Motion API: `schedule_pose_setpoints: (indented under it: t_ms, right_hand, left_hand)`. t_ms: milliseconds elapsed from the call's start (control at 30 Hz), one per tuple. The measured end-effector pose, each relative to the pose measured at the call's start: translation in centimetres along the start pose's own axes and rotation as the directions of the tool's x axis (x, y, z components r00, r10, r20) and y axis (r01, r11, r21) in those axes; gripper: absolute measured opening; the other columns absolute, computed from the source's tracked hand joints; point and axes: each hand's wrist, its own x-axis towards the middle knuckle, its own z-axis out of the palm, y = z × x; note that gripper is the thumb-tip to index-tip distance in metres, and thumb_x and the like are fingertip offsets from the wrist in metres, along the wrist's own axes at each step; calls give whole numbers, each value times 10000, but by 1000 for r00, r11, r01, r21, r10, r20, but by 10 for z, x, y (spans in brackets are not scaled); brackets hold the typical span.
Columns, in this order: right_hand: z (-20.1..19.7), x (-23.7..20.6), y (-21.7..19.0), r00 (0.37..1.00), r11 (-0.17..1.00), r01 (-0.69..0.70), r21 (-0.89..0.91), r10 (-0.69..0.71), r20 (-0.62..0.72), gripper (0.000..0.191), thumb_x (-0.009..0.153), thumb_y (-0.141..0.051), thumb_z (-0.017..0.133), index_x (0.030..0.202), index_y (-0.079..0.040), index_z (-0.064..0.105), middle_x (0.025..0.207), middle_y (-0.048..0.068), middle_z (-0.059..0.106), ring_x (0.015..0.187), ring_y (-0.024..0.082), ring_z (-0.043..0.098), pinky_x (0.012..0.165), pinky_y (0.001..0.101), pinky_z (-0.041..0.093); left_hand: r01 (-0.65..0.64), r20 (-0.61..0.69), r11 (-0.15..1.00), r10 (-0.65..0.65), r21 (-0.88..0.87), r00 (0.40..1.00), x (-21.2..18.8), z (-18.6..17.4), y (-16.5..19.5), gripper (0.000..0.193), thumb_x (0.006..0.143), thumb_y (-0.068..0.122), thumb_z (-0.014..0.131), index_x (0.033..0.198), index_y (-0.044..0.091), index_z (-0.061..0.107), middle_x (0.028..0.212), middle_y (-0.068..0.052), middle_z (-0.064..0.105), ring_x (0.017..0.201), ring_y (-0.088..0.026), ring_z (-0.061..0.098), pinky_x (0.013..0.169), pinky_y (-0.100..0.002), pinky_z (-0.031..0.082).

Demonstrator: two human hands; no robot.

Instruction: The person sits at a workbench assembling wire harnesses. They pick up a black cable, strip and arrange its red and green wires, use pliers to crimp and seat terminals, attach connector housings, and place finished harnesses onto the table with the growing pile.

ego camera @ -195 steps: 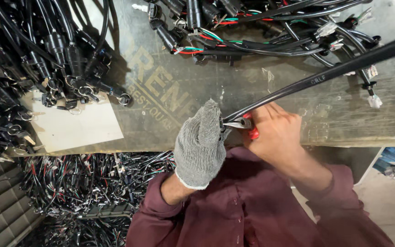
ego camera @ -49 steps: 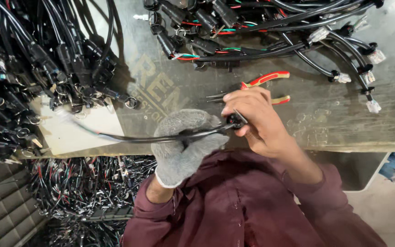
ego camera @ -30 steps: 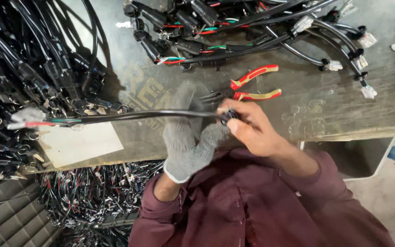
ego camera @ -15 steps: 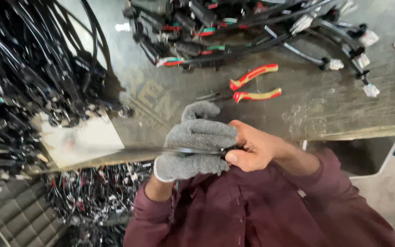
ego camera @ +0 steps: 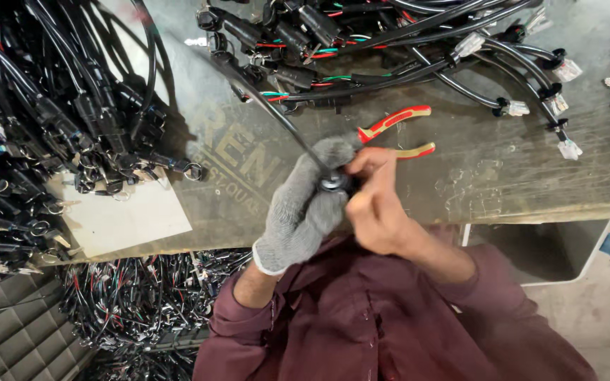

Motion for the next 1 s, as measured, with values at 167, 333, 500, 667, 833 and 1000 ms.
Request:
schedule_pose_setpoints:
  t_ms: [167, 333, 500, 667, 833, 1000]
  right_hand:
    - [-42, 43, -50, 952, 555, 306, -773, -181, 247, 805, 724, -699, 743, 1224, -85, 599, 1252, 120, 561, 1207, 334, 506, 1035, 524, 347]
    - [-67, 50, -32, 939, 183, 333, -925, -155, 308, 569, 856, -515, 803, 1257, -132, 677, 1274, 57, 607, 1177, 294, 561, 1034, 504, 363]
    - [-72, 39, -19, 992, 983, -126, -131, 122, -39, 464, 924, -507, 741, 1141, -111, 632, 1194, 39, 630, 1089, 256, 576, 953, 369, 459]
    - [-65, 34, -35, 977, 986, -145, 86, 128, 173, 314, 843, -230, 778, 1084, -73, 650, 1121, 81, 686, 975, 274, 634, 883, 367, 506]
    - [-53, 46, -46, 958, 684, 284, -672, -222, 179, 372, 786, -8, 696, 1147, -45, 614, 1256, 98, 685, 1211, 349, 675, 987, 361, 531]
    - [-59, 67, -77, 969, 440, 238, -866, -167, 181, 547, 709, -274, 771, 1179, -19, 658, 1232, 146, 671, 1179, 375, 627, 937, 443, 504]
  left_hand:
    - [66, -249, 973, -121, -220, 961, -6, 1, -11, 345, 1026, 48, 521, 1358, -43, 539, 1153, -83, 644, 999, -214, 607, 906, -324, 503]
    - [-205, -124, 956, 234, 208, 964, -11, -10, -1, 230, 1079, 13, 561, 1305, -12, 597, 1147, -129, 625, 1029, -257, 634, 923, -308, 510]
    - [-237, 30, 966, 235, 105, 972, -7, -6, 21, 250, 1062, 28, 573, 1310, -1, 585, 1177, -143, 655, 996, -229, 659, 888, -297, 550]
    - [-85, 82, 990, 76, 112, 994, -10, 9, 31, 522, 973, 39, 699, 1446, 22, 479, 1047, -98, 624, 893, -179, 638, 881, -329, 550]
    - [-87, 52, 996, 87, 7, 995, -16, 18, 30, 696, 1050, 15, 664, 1623, 47, 270, 993, -38, 625, 754, -130, 638, 787, -257, 577]
    - [-34, 4, 936, 35, 351, 999, -13, 14, 34, 801, 974, 80, 752, 1589, 37, 241, 1074, -73, 697, 861, -207, 733, 785, -309, 601]
